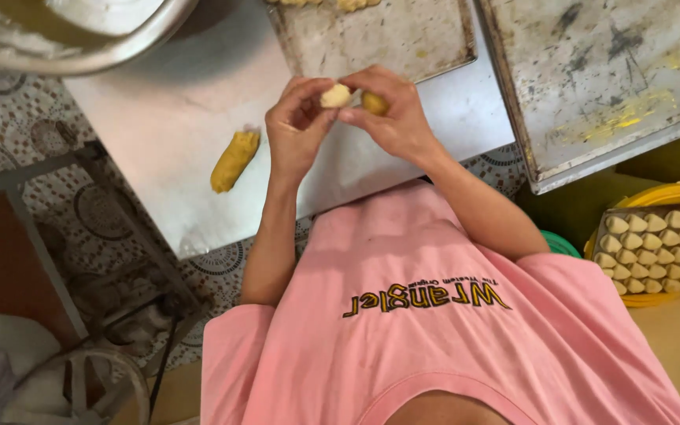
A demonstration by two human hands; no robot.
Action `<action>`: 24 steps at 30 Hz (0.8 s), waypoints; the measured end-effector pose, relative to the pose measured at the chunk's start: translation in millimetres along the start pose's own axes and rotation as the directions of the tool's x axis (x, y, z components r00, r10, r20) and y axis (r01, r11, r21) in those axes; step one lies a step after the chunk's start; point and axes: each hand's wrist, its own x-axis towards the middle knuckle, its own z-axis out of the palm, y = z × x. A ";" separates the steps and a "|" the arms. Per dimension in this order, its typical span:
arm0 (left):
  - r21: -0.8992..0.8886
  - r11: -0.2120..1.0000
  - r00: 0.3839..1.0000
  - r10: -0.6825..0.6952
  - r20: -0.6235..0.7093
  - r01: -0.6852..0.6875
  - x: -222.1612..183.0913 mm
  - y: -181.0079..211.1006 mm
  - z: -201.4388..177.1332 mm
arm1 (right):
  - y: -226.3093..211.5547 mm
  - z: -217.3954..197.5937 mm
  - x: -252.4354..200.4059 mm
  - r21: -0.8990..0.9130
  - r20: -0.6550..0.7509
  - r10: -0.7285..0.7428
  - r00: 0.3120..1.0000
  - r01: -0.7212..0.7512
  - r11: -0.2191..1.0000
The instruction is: Pinching off portions of dough, rolling them into buns, and arranging them on baking trays.
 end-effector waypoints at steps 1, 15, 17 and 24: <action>-0.017 1.000 1.000 0.008 0.000 -0.008 -14.8 9.7 -6.1 | -6.9 15.7 -0.2 0.053 -0.010 0.014 1.000 -0.013 0.999; -0.106 0.985 0.953 -0.157 -0.260 0.134 -145.5 -11.9 -77.3 | -22.8 140.3 -78.3 -0.079 0.071 0.066 0.995 -0.061 0.995; -0.323 0.910 0.863 -0.368 -0.346 0.259 -150.2 -42.3 -80.7 | 12.3 148.7 -83.5 0.005 0.035 0.354 0.934 -0.355 0.935; -0.230 0.910 0.751 -0.415 -0.513 0.346 -151.7 -58.3 -50.9 | 23.1 95.5 -85.7 0.301 0.202 0.242 0.949 -0.295 0.907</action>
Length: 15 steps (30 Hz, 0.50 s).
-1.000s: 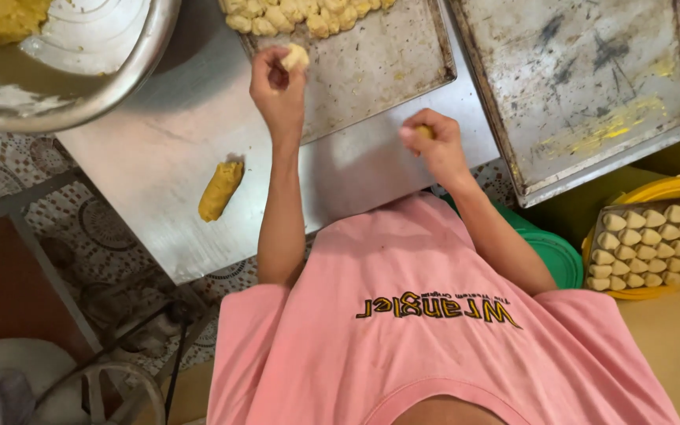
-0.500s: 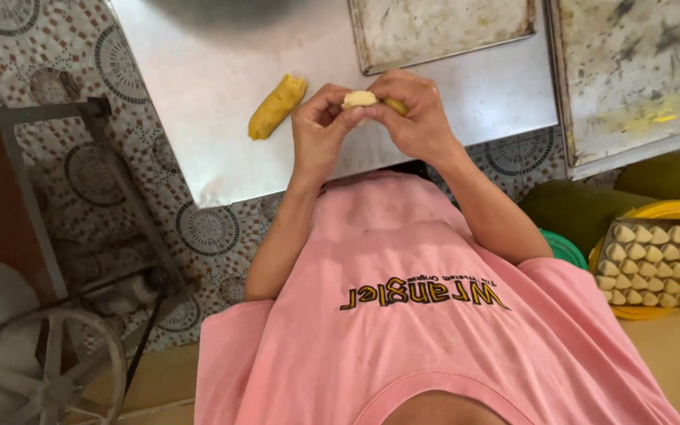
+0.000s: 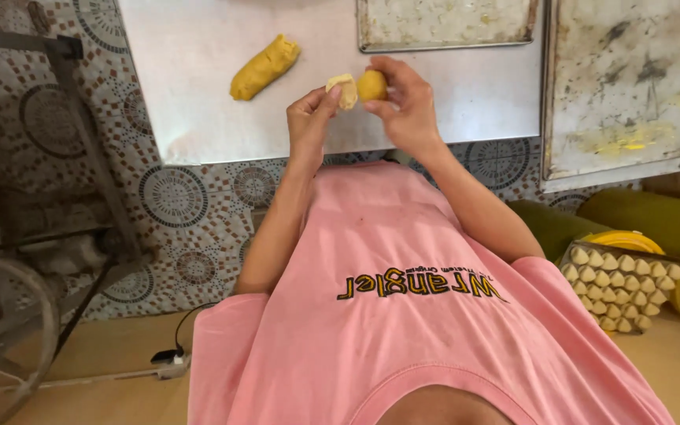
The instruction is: Pinching off portions of dough, rolling them into buns, and arranging them on baking trays.
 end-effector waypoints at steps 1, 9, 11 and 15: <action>-0.005 0.997 0.995 0.074 0.063 -0.074 -10.4 8.3 10.7 | -20.6 4.3 -2.5 -0.307 0.006 -0.260 0.965 0.250 0.918; -0.045 0.952 0.912 0.303 0.275 -0.303 -37.9 23.7 33.6 | -38.8 -43.7 -2.3 -0.005 0.311 -0.271 0.911 0.286 0.958; 0.190 0.822 0.825 0.464 0.324 -0.537 -42.0 43.8 38.3 | -39.1 -39.9 2.1 0.133 0.229 -0.153 0.961 0.125 0.983; 0.298 0.688 0.750 0.596 0.287 -0.661 -39.1 64.3 45.9 | -51.9 -16.0 9.4 -0.011 -0.009 -0.193 0.981 0.193 0.981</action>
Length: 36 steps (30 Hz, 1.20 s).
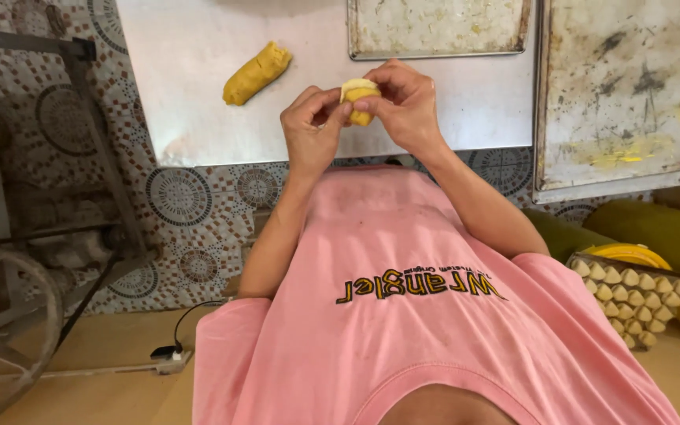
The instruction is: Pinching off portions of dough, rolling them into buns, and arranging them on baking trays.
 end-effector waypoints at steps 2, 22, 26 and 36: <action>-0.077 0.995 0.993 -0.065 -0.094 0.058 3.6 4.8 1.7 | -3.9 4.9 -4.3 -0.009 0.038 -0.005 0.999 0.006 1.000; -0.261 0.965 0.998 -0.003 -0.063 -0.014 12.8 51.2 43.1 | -34.0 10.8 -2.8 0.447 -0.057 0.096 0.994 -0.061 0.893; -0.456 0.889 0.949 -0.116 -0.292 -0.032 18.3 22.6 48.3 | -48.4 16.8 -13.4 -0.108 0.135 -0.203 0.970 0.218 0.970; -0.513 0.832 0.909 -0.360 -0.210 0.210 23.3 -14.8 4.0 | 3.4 55.4 -6.6 -0.195 0.188 -0.114 0.976 0.151 0.969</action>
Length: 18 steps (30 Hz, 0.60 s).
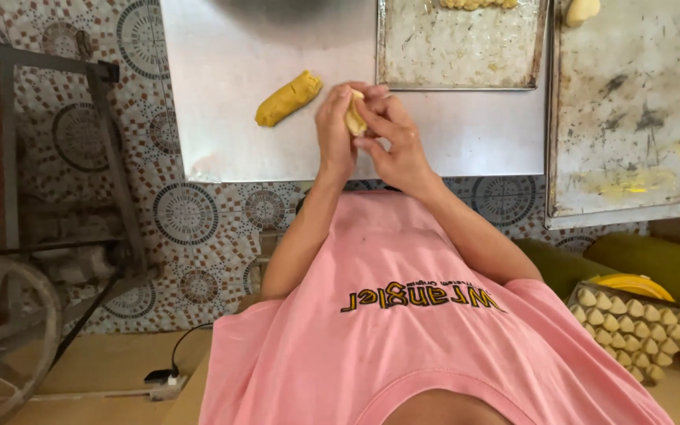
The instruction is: Pinching off portions of dough, rolling them into buns, and arranging them on baking trays.
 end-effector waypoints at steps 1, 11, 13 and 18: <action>0.043 0.999 0.998 0.011 0.059 -0.013 -9.6 -0.8 -1.9 | 5.9 1.0 2.0 -0.085 -0.097 -0.116 0.989 0.107 0.991; 0.243 0.924 0.712 0.042 0.700 -0.294 -26.7 36.2 -35.4 | -0.3 -21.8 -4.8 0.386 -0.004 0.272 0.962 -0.249 0.888; 0.293 0.912 0.763 0.034 0.645 -0.287 -28.9 19.9 -22.6 | -13.8 -27.3 -1.1 0.199 -0.006 0.094 0.996 -0.091 0.976; 0.566 0.739 0.918 0.184 0.352 -0.366 -9.5 -103.5 -25.4 | 9.2 -60.7 -2.3 -0.667 0.366 -0.182 0.913 0.394 0.632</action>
